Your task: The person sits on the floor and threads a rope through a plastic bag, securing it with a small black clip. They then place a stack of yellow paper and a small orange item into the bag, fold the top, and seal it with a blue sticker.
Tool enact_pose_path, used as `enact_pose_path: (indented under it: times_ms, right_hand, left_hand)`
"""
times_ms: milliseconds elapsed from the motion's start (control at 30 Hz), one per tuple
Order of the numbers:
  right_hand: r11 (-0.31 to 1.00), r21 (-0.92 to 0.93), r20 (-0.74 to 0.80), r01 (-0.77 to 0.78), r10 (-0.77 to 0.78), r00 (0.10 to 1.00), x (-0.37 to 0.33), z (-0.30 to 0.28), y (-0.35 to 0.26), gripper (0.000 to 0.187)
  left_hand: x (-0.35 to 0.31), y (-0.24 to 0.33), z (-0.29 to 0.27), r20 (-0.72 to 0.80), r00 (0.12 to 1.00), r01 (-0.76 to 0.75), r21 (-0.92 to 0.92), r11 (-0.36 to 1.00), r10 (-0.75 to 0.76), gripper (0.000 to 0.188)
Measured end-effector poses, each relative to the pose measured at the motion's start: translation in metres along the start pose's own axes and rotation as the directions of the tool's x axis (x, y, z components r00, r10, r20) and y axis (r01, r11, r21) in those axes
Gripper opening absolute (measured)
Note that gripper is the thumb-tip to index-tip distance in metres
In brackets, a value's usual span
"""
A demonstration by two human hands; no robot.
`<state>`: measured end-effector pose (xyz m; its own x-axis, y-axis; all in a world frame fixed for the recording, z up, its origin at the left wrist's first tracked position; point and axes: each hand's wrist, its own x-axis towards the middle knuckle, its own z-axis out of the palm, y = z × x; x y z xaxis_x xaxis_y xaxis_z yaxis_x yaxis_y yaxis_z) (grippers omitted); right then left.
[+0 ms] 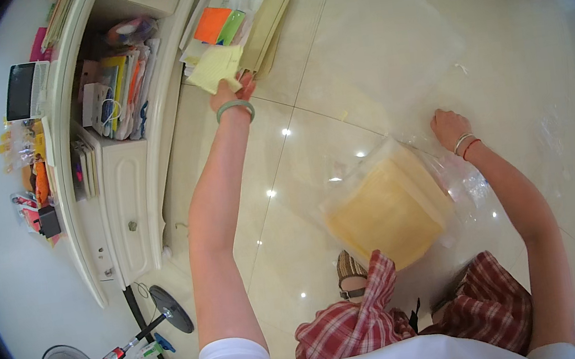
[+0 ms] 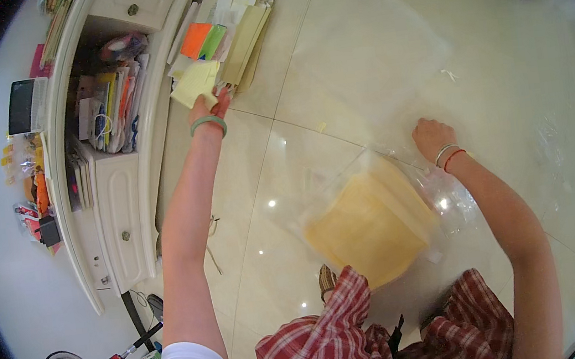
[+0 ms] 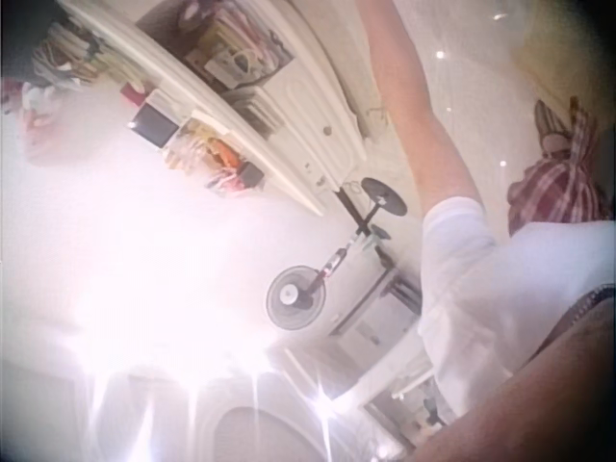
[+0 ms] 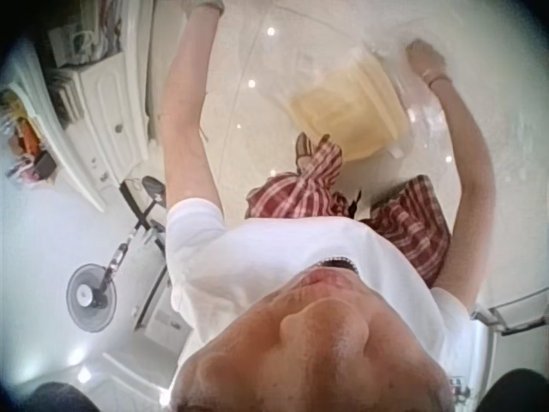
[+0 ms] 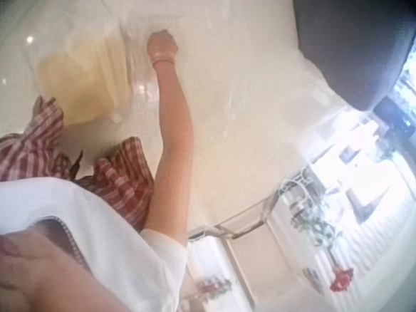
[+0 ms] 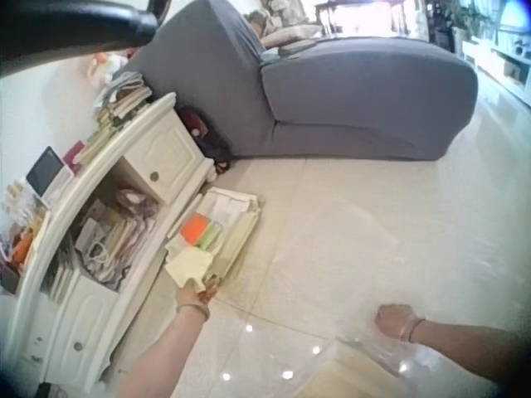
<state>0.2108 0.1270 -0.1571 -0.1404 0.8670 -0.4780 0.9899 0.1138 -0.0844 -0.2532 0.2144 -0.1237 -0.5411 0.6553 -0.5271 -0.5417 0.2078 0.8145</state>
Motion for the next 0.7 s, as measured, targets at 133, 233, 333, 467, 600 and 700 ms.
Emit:
enact_pose_path:
  times_ms: [133,233,333,467,600,700]
  right_hand:
    - [0.965,-0.259,0.077,0.031,-0.011,0.997,-0.005,0.001,-0.008,0.02]
    - [0.952,-0.302,0.094,0.055,-0.028,0.995,-0.008,-0.009,-0.007,0.017]
    - [0.934,-0.336,0.119,0.119,-0.084,0.989,-0.006,-0.007,-0.019,0.015]
    - [0.944,-0.316,0.107,0.099,-0.068,0.992,-0.005,-0.007,-0.016,0.014]
    - [0.981,-0.181,0.117,0.068,-0.047,0.992,-0.001,-0.007,-0.009,0.016]
    - [0.992,-0.051,0.115,0.114,-0.107,0.988,0.01,0.004,-0.003,0.019]
  left_hand:
    - [0.046,-0.007,-0.018,-0.127,0.985,-0.104,0.13,0.986,0.12,0.034]
    - [0.073,-0.008,0.005,-0.074,0.987,-0.128,0.161,0.979,0.141,0.033]
    - [0.119,0.007,-0.01,-0.028,0.994,0.107,0.177,0.978,-0.103,0.039]
    - [0.129,0.024,-0.009,-0.031,0.957,0.276,0.407,0.871,-0.289,0.065]
    - [0.087,0.024,-0.023,-0.074,0.962,0.266,0.47,0.842,-0.263,0.064]
    - [0.051,0.007,-0.06,0.006,0.982,0.155,0.546,0.823,-0.188,0.053]
